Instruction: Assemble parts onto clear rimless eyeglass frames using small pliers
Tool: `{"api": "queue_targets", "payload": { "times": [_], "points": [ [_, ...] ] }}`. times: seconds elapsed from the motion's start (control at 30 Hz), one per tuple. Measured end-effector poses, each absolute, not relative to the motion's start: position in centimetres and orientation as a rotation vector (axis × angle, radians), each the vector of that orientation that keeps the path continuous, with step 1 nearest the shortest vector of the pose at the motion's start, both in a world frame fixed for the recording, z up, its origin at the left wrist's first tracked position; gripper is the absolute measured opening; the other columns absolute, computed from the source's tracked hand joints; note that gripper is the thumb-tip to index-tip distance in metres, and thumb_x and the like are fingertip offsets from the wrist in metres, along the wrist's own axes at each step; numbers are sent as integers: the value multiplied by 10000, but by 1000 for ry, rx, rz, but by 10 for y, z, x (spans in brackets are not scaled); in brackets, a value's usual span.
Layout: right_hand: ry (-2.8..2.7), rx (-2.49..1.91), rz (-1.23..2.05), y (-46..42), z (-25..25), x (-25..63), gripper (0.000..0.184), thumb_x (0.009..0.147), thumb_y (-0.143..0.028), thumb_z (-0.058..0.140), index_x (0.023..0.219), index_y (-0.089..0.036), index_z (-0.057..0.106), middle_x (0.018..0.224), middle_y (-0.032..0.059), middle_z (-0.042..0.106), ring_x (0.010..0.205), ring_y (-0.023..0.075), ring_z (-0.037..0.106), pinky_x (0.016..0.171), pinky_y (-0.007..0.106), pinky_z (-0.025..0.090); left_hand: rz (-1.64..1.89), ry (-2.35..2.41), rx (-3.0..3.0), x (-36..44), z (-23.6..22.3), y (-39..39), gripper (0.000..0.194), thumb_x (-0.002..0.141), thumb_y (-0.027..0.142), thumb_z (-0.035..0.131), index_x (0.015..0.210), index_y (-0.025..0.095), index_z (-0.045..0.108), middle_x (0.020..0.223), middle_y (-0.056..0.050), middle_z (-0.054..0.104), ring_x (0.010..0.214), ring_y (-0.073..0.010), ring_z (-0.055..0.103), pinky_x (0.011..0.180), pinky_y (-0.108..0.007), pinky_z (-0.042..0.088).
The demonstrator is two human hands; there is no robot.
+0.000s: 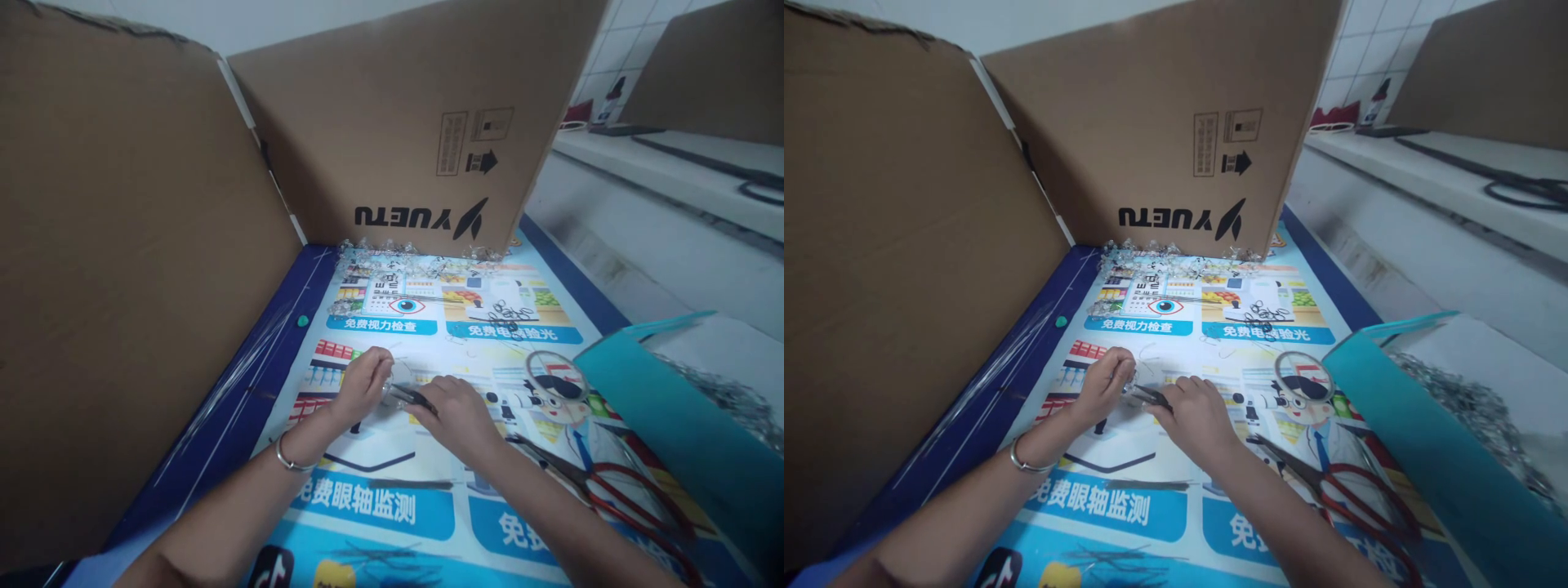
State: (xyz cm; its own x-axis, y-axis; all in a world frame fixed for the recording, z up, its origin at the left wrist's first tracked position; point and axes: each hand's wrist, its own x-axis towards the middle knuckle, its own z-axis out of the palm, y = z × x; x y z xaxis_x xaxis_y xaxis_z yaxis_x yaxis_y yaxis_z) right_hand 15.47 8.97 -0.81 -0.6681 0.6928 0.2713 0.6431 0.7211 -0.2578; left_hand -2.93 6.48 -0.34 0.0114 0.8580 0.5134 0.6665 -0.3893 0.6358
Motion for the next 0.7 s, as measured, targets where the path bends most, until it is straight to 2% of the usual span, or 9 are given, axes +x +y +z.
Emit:
{"api": "queue_targets", "payload": {
  "times": [0.23, 0.7],
  "points": [
    [-2608, -1004, -66, 88, 1, 157, 285, 809, -429, 515, 722, -185, 633, 678, 41, 608, 695, 161, 515, 654, 284, 278, 1312, 1598, 2081, -30, -4, 66, 170, 879, 220, 348, 746, 190, 449, 655, 11, 500, 607, -110, 475, 592, -236, 370],
    [-2627, -1004, -197, 84, 3, 156, 263, 785, -417, 557, 672, -183, 598, 623, 20, 594, 629, 160, 503, 604, 283, 236, 1348, 1549, 1987, -28, -2, 65, 208, 885, 229, 337, 722, 191, 462, 633, 14, 501, 614, -111, 489, 610, -235, 383]
  ]
}}
